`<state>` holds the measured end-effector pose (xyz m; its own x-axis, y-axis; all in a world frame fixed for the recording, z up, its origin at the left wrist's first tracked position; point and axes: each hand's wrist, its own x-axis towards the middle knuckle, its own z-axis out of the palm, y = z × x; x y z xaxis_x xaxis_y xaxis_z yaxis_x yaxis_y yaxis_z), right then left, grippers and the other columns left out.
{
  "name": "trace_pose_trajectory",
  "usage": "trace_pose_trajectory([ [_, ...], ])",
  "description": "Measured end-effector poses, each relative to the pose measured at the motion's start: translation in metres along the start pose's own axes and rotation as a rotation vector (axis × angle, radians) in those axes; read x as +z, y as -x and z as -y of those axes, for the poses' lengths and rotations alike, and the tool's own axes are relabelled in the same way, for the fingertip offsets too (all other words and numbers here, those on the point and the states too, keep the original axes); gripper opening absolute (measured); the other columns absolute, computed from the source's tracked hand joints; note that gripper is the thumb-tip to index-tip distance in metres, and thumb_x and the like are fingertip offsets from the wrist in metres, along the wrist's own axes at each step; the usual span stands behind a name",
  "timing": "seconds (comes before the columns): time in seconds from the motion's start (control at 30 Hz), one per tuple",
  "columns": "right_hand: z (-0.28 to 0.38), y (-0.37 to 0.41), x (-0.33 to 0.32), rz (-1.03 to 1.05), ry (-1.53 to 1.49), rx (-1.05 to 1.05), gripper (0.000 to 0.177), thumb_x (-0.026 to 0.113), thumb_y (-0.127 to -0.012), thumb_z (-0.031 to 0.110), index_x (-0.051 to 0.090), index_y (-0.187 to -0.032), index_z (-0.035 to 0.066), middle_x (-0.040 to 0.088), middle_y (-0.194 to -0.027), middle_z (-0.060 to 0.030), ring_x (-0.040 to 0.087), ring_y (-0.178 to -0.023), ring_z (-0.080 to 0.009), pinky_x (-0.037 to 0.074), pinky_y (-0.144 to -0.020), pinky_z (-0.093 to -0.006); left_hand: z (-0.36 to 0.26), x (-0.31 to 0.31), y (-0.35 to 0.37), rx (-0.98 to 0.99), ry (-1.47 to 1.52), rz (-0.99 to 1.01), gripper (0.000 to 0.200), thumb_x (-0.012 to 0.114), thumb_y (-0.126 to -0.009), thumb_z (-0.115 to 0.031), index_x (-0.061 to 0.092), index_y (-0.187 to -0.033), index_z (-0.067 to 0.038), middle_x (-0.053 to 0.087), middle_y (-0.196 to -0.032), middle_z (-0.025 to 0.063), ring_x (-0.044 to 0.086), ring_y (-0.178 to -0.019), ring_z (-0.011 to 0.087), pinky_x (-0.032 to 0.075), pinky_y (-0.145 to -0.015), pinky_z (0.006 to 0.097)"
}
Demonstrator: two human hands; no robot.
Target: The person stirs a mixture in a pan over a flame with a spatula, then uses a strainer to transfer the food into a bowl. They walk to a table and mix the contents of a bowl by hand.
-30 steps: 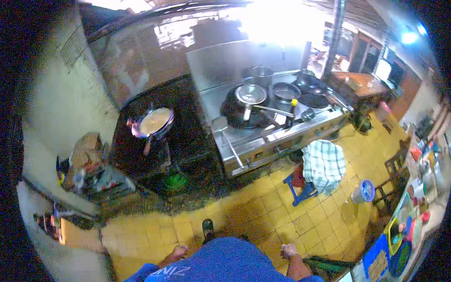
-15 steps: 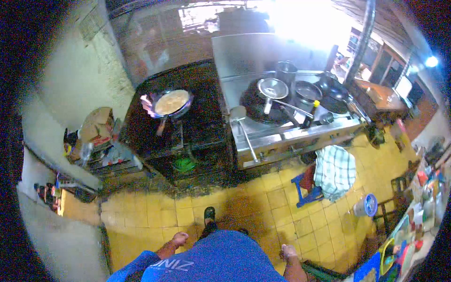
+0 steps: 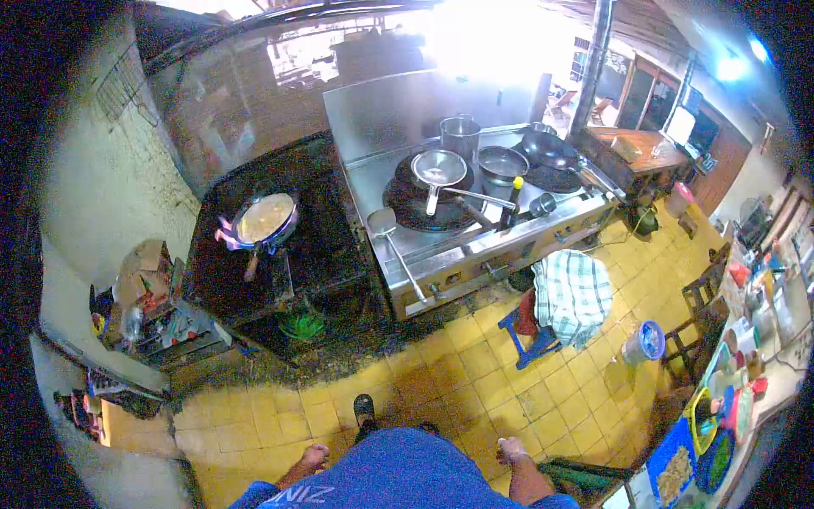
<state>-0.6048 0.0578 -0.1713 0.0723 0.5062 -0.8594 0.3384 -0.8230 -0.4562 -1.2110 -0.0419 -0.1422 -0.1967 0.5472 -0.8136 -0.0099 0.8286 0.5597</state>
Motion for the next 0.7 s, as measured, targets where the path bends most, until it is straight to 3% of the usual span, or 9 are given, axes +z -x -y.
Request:
trace_pose_trajectory([
  [0.07,0.005,0.008,0.002,-0.031,-0.118,0.05,0.031,0.049,-0.085,0.029,0.053,-0.088,-0.001,0.059,-0.069,-0.0178,0.059,-0.052,-0.0312,0.049,-0.043,-0.0442,0.004,-0.004,-0.006,-0.021,0.112,0.027,0.009,0.055,-0.074,-0.021,0.053,-0.066,-0.018,0.042,-0.05,-0.0024,0.042,-0.039,0.0155,0.029,-0.033,0.031],
  [0.13,0.013,0.02,0.001,-0.005,-0.159,0.092,0.034,0.046,-0.089,0.03,0.05,-0.106,0.001,0.059,-0.088,-0.0179,0.06,-0.075,-0.0336,0.048,-0.057,-0.0451,0.003,-0.005,-0.008,-0.097,0.176,0.044,0.012,0.055,-0.078,-0.017,0.053,-0.067,-0.015,0.044,-0.051,-0.0012,0.042,-0.039,0.0143,0.03,-0.033,0.0297],
  [0.27,0.015,0.017,-0.001,0.018,-0.156,0.144,0.032,0.046,-0.088,0.03,0.05,-0.104,0.003,0.058,-0.086,-0.017,0.06,-0.071,-0.0321,0.048,-0.056,-0.0453,-0.019,0.006,0.016,-0.045,0.161,0.077,0.01,0.056,-0.08,-0.016,0.054,-0.07,-0.013,0.047,-0.054,-0.0002,0.043,-0.04,0.0132,0.031,-0.033,0.0287],
  [0.33,0.013,0.02,-0.001,0.021,-0.111,0.131,0.032,0.045,-0.088,0.032,0.051,-0.102,0.004,0.059,-0.084,-0.0165,0.06,-0.07,-0.031,0.047,-0.056,-0.0454,-0.031,0.016,0.028,-0.03,-0.077,-0.142,0.009,0.057,-0.08,-0.018,0.056,-0.074,-0.011,0.047,-0.054,-0.0003,0.043,-0.041,0.0126,0.032,-0.034,0.0287],
  [0.43,0.011,0.019,0.001,-0.001,-0.119,0.134,0.032,0.044,-0.088,0.034,0.051,-0.101,0.005,0.059,-0.08,-0.016,0.06,-0.068,-0.0305,0.047,-0.056,-0.0446,-0.025,0.008,0.025,0.004,-0.036,-0.003,0.01,0.057,-0.081,-0.02,0.057,-0.077,-0.011,0.047,-0.055,-0.0006,0.044,-0.043,0.0117,0.033,-0.036,0.0282],
  [0.57,0.015,0.023,-0.002,0.015,-0.078,0.109,0.032,0.044,-0.088,0.034,0.051,-0.101,0.006,0.06,-0.079,-0.0166,0.06,-0.067,-0.0307,0.048,-0.055,-0.0437,-0.018,0.006,0.012,-0.032,-0.107,-0.05,0.011,0.057,-0.081,-0.021,0.058,-0.078,-0.011,0.05,-0.059,-0.0004,0.046,-0.047,0.0118,0.035,-0.038,0.0285],
  [0.63,0.028,0.037,-0.006,0.051,0.203,0.023,0.031,0.044,-0.089,0.033,0.05,-0.102,0.006,0.06,-0.083,-0.0173,0.06,-0.067,-0.0306,0.048,-0.055,-0.0437,-0.014,-0.001,0.008,-0.085,0.041,0.054,0.011,0.056,-0.081,-0.022,0.058,-0.079,-0.012,0.053,-0.063,0.0,0.048,-0.05,0.0119,0.036,-0.039,0.0288],
  [0.7,0.006,0.008,-0.004,0.051,0.134,0.045,0.031,0.044,-0.089,0.033,0.05,-0.102,0.005,0.06,-0.084,-0.0178,0.06,-0.067,-0.0305,0.048,-0.055,-0.0436,-0.004,-0.002,-0.002,-0.095,0.065,0.043,0.01,0.056,-0.08,-0.021,0.058,-0.078,-0.012,0.053,-0.063,0.0005,0.048,-0.05,0.0122,0.036,-0.039,0.0289],
])
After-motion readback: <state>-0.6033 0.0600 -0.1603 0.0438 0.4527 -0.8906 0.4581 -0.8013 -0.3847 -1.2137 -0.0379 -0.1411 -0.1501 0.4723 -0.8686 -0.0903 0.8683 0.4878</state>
